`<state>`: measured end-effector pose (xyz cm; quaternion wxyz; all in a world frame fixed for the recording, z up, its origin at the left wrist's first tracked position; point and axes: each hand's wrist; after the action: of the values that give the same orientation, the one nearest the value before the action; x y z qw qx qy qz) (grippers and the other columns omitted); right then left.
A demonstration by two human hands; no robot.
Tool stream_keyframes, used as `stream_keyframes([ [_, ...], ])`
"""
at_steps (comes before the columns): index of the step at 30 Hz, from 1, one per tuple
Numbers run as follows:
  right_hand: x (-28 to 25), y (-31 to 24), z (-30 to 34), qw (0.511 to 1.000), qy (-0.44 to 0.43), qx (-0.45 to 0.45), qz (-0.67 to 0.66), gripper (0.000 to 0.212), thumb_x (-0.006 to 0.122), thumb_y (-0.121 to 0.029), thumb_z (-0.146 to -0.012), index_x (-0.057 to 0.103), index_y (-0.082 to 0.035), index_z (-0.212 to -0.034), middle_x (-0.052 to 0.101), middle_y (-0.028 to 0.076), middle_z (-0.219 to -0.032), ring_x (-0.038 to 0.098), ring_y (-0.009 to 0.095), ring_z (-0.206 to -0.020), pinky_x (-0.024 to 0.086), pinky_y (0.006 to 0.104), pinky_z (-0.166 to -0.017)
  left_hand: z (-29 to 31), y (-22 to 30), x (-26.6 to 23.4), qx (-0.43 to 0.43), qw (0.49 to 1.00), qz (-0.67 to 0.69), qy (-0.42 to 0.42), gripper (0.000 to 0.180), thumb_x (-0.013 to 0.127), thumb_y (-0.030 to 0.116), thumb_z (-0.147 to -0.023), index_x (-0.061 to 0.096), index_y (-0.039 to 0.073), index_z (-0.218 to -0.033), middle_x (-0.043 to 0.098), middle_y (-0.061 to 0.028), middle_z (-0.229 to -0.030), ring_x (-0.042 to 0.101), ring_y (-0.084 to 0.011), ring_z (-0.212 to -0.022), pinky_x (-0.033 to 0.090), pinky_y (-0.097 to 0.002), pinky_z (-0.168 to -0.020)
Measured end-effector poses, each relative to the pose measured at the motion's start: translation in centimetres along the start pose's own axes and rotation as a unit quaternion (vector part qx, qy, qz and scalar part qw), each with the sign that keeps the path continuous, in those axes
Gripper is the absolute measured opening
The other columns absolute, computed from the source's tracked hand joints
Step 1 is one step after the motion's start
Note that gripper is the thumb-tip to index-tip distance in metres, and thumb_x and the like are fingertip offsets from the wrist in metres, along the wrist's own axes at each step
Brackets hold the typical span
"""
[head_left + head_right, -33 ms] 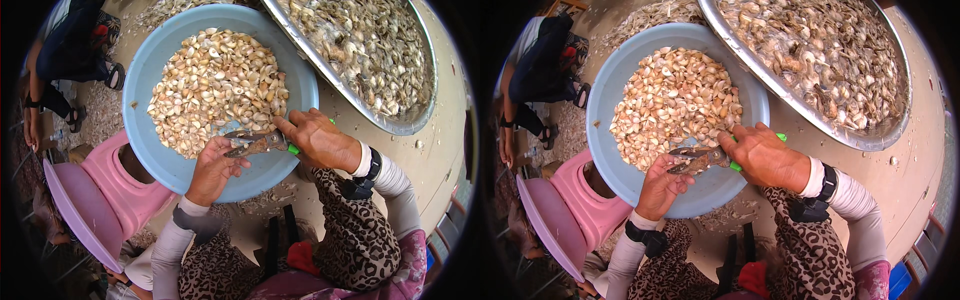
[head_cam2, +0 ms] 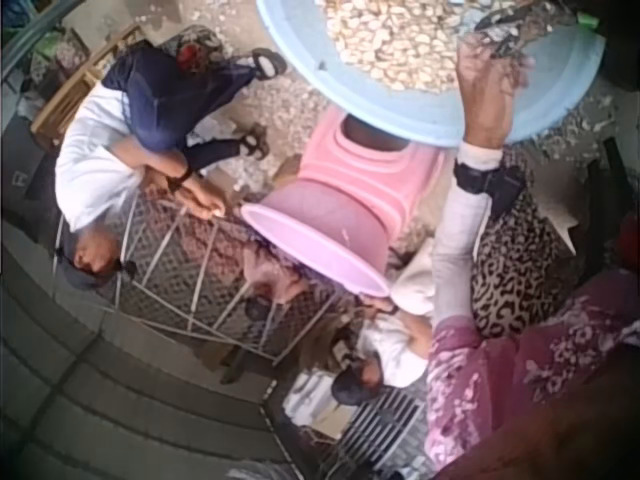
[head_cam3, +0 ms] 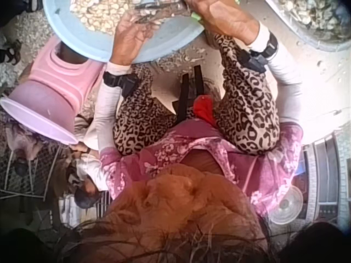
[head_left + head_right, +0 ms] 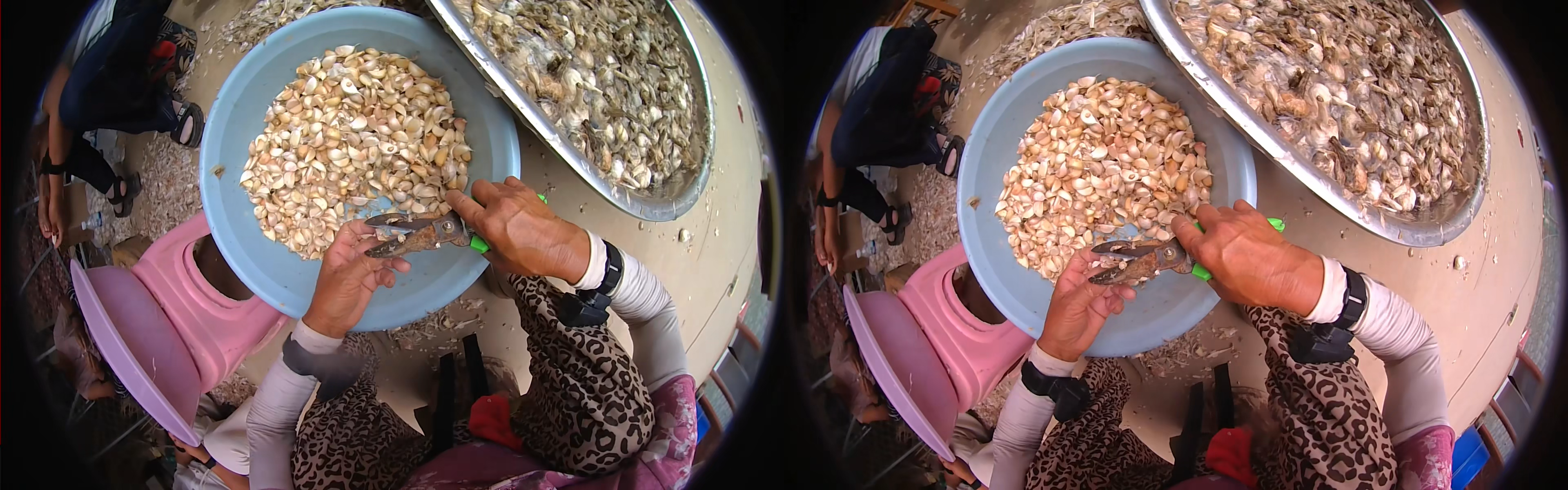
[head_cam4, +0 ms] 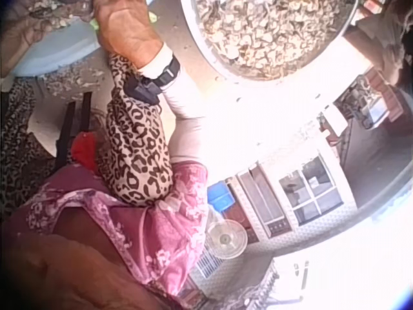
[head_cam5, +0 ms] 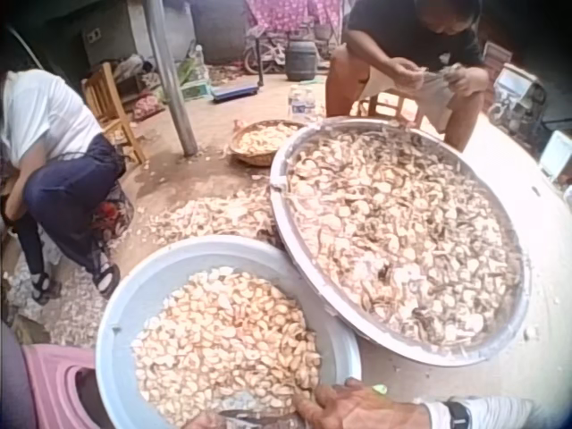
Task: Trimming the ends off of garlic cloves using a pair of clippers.
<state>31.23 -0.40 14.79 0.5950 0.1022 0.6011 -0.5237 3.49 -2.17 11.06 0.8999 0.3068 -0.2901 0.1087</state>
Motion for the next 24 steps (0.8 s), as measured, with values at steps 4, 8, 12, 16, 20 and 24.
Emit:
stream_keyframes([
  [4, 0.1, 0.0, 0.1, 1.0, 0.012, 0.003, -0.002, 0.054, 0.067, -0.004, -0.076, 0.052, 0.006, -0.127, 0.061, 0.018, -0.095, 0.065, 0.037, -0.086, 0.05, 0.0445, -0.078, -0.1, -0.6, 0.0, 0.002, 1.0, 0.011, 0.002, 0.035, 0.057, -0.001, -0.095, 0.048, 0.003, -0.128, 0.06, -0.0168, -0.127, 0.07, -0.0277, -0.096, 0.054, -0.0308, -0.073],
  [8, 0.0, -0.2, 0.0, 1.0, 0.016, -0.001, -0.013, 0.055, 0.067, -0.004, -0.076, 0.052, 0.006, -0.128, 0.061, 0.018, -0.095, 0.066, 0.037, -0.086, 0.05, 0.0448, -0.079, 0.1, -1.0, 0.5, 0.031, 0.999, 0.008, 0.002, 0.027, 0.057, -0.003, -0.094, 0.05, 0.003, -0.12, 0.061, -0.0161, -0.125, 0.07, -0.027, -0.098, 0.054, -0.0321, -0.074],
  [12, 0.0, -0.2, -0.1, 1.0, 0.004, 0.001, -0.012, 0.054, 0.067, -0.004, -0.077, 0.052, 0.007, -0.127, 0.062, 0.019, -0.094, 0.066, 0.038, -0.085, 0.05, 0.0454, -0.077, 0.2, -0.9, 1.0, 0.035, 0.999, -0.001, 0.015, 0.023, 0.058, -0.004, -0.093, 0.05, 0.003, -0.113, 0.065, -0.0162, -0.119, 0.071, -0.0263, -0.094, 0.054, -0.0312, -0.071],
  [16, 0.1, -0.2, 0.0, 1.0, -0.002, -0.001, -0.01, 0.051, 0.066, -0.004, -0.076, 0.053, 0.008, -0.124, 0.062, 0.019, -0.091, 0.066, 0.038, -0.077, 0.051, 0.0453, -0.074, 0.2, -0.8, 1.2, 0.039, 0.999, 0.002, 0.028, 0.022, 0.057, -0.005, -0.092, 0.049, 0.004, -0.11, 0.066, -0.0165, -0.114, 0.071, -0.0257, -0.089, 0.055, -0.0298, -0.067],
  [20, 0.4, -0.1, 0.0, 1.0, 0.005, -0.007, 0.002, 0.048, 0.066, -0.003, -0.075, 0.054, 0.008, -0.121, 0.062, 0.019, -0.086, 0.066, 0.039, -0.07, 0.052, 0.0456, -0.068, 0.3, -0.8, 1.1, 0.032, 0.999, 0.001, 0.038, 0.023, 0.058, -0.006, -0.092, 0.049, 0.004, -0.111, 0.066, -0.0164, -0.114, 0.071, -0.0248, -0.087, 0.055, -0.0292, -0.066],
  [24, 0.3, 0.0, 0.0, 1.0, -0.003, -0.011, -0.003, 0.046, 0.066, -0.002, -0.075, 0.056, 0.009, -0.118, 0.064, 0.021, -0.081, 0.067, 0.04, -0.068, 0.054, 0.0467, -0.063, 0.3, -1.0, 1.0, 0.024, 0.999, -0.014, 0.042, 0.024, 0.059, -0.005, -0.092, 0.05, 0.004, -0.112, 0.067, -0.0168, -0.114, 0.071, -0.0236, -0.086, 0.055, -0.0289, -0.066],
])
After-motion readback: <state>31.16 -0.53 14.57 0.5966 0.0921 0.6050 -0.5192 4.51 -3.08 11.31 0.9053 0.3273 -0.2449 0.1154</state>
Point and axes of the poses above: each hand's wrist, its own z-axis away from the middle knuckle, its own x-axis out of the palm, y = z × x
